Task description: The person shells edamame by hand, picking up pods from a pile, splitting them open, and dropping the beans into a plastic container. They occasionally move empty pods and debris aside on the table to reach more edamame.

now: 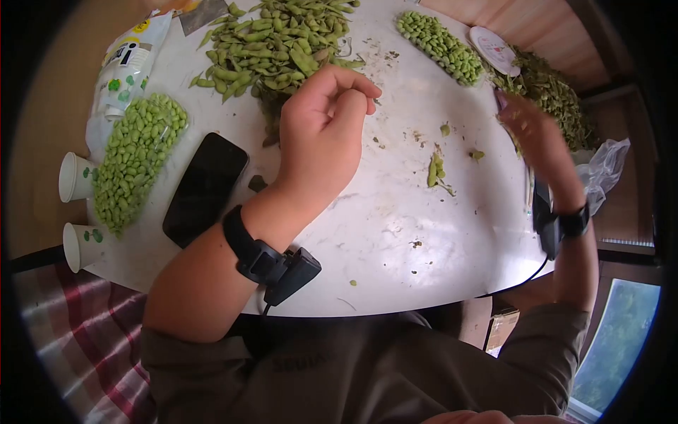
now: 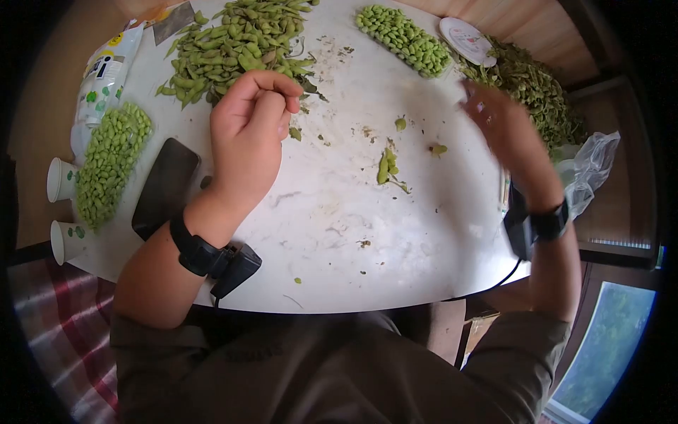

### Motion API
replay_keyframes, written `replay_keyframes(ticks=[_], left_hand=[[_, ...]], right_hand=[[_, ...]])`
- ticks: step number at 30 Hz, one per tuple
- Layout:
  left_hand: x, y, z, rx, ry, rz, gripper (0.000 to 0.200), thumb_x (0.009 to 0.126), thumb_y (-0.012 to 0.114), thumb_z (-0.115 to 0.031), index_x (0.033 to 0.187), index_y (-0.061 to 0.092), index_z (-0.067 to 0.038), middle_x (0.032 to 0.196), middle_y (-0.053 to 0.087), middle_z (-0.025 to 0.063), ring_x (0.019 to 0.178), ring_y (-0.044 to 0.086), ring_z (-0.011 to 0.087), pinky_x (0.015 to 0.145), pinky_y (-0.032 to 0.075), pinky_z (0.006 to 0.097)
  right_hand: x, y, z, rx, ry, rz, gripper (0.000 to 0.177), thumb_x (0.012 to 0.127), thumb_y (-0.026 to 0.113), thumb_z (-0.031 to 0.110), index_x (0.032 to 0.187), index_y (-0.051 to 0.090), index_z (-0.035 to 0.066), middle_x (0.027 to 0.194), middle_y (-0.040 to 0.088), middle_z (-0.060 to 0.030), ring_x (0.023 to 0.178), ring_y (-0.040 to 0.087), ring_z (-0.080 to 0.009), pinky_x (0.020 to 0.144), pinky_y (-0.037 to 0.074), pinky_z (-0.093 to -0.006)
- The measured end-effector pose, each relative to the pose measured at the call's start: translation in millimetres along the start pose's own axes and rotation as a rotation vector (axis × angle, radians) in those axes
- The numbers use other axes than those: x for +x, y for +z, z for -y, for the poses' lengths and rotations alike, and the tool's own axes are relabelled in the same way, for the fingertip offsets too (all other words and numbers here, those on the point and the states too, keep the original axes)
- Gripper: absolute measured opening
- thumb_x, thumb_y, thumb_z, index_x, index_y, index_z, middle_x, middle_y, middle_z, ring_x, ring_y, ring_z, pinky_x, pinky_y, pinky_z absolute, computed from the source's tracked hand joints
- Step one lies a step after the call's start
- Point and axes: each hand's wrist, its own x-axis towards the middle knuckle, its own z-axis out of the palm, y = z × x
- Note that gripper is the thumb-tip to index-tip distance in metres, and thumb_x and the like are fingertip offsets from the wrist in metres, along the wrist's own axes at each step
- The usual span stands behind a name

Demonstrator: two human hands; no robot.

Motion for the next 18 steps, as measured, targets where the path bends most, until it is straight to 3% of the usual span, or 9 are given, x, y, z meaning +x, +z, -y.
replay_keyframes(ticks=[1, 2, 3, 7, 10, 13, 16, 17, 18], left_hand=[[-0.4, 0.0, 0.7, 0.010, 0.020, 0.001, 0.015, 0.097, 0.051, 0.001, 0.097, 0.066, 0.000, 0.086, 0.066, 0.0040, 0.079, 0.057, 0.0065, 0.069, 0.045, 0.0220], [-0.2, -0.5, 1.0, 0.012, 0.015, 0.000, 0.015, 0.097, 0.051, 0.001, 0.097, 0.066, 0.000, 0.086, 0.066, 0.0040, 0.079, 0.057, 0.0065, 0.069, 0.045, 0.0220], [0.3, -1.2, 1.1, 0.011, 0.012, 0.013, 0.015, 0.097, 0.051, 0.001, 0.097, 0.066, 0.001, 0.087, 0.066, 0.0043, 0.080, 0.057, 0.0067, 0.070, 0.045, 0.0222], [0.2, -0.6, 1.2, 0.008, 0.002, 0.017, 0.014, 0.096, 0.052, 0.001, 0.097, 0.066, 0.001, 0.086, 0.067, 0.0042, 0.080, 0.059, 0.0069, 0.071, 0.047, 0.0223], [0.0, 0.3, 1.7, 0.012, -0.001, 0.005, 0.013, 0.096, 0.053, 0.001, 0.097, 0.066, 0.000, 0.085, 0.068, 0.0032, 0.079, 0.059, 0.0062, 0.071, 0.047, 0.0222], [-0.4, 1.1, 1.5, 0.001, -0.007, 0.005, 0.012, 0.096, 0.054, 0.001, 0.095, 0.066, -0.001, 0.083, 0.067, 0.0026, 0.075, 0.059, 0.0057, 0.068, 0.047, 0.0222], [-0.6, 0.6, 3.3, 0.041, 0.029, 0.031, 0.013, 0.096, 0.054, 0.000, 0.093, 0.066, -0.001, 0.081, 0.066, 0.0019, 0.072, 0.057, 0.0050, 0.065, 0.046, 0.0221], [-2.1, 1.9, 4.7, 0.096, 0.045, 0.038, 0.019, 0.099, 0.049, 0.001, 0.099, 0.067, -0.003, 0.086, 0.063, -0.0011, 0.066, 0.042, 0.0007, 0.057, 0.034, 0.0193], [-2.2, 2.5, 4.4, 0.098, 0.060, 0.028, 0.019, 0.099, 0.049, 0.001, 0.099, 0.067, -0.003, 0.086, 0.063, -0.0011, 0.066, 0.042, 0.0007, 0.057, 0.034, 0.0193]], right_hand=[[-8.6, 4.6, 40.3, 0.017, 0.083, 0.179, 0.046, 0.101, 0.066, 0.038, 0.137, 0.062, 0.010, 0.114, 0.070, -0.0175, 0.098, 0.070, -0.0279, 0.082, 0.055, -0.0414], [-21.6, 16.1, 56.9, 0.154, 0.096, 0.226, 0.057, 0.100, 0.065, 0.044, 0.144, 0.055, 0.009, 0.110, 0.066, -0.0192, 0.095, 0.068, -0.0320, 0.083, 0.054, -0.0441], [-29.9, 26.3, 63.0, 0.004, -0.125, 0.133, 0.064, 0.099, 0.065, 0.047, 0.146, 0.052, 0.005, 0.114, 0.062, -0.0217, 0.096, 0.066, -0.0368, 0.087, 0.053, -0.0444], [-29.2, 34.6, 93.8, 0.065, -0.141, 0.137, 0.068, 0.096, 0.067, 0.049, 0.145, 0.052, 0.004, 0.120, 0.058, -0.0233, 0.100, 0.065, -0.0411, 0.090, 0.052, -0.0450], [-30.2, 40.5, 97.3, 0.115, -0.229, 0.172, 0.060, 0.092, 0.075, 0.036, 0.138, 0.057, 0.002, 0.122, 0.058, -0.0215, 0.099, 0.065, -0.0399, 0.090, 0.053, -0.0440], [-34.6, 48.6, 99.5, 0.228, -0.302, 0.110, 0.030, 0.084, 0.076, 0.001, 0.112, 0.065, 0.000, 0.116, 0.061, -0.0174, 0.095, 0.067, -0.0368, 0.084, 0.056, -0.0396], [-40.9, 56.9, 94.8, 0.213, -0.388, 0.077, 0.023, 0.086, 0.073, -0.001, 0.108, 0.065, 0.000, 0.111, 0.063, -0.0170, 0.095, 0.067, -0.0375, 0.083, 0.056, -0.0397], [-42.5, 54.5, 97.9, 0.231, -0.350, 0.090, 0.019, 0.086, 0.071, -0.003, 0.104, 0.064, 0.000, 0.106, 0.064, -0.0168, 0.094, 0.067, -0.0373, 0.081, 0.056, -0.0401], [-44.3, 51.8, 100.3, 0.224, -0.367, 0.086, 0.019, 0.086, 0.071, -0.003, 0.104, 0.064, 0.000, 0.106, 0.064, -0.0168, 0.094, 0.067, -0.0373, 0.081, 0.056, -0.0401]])
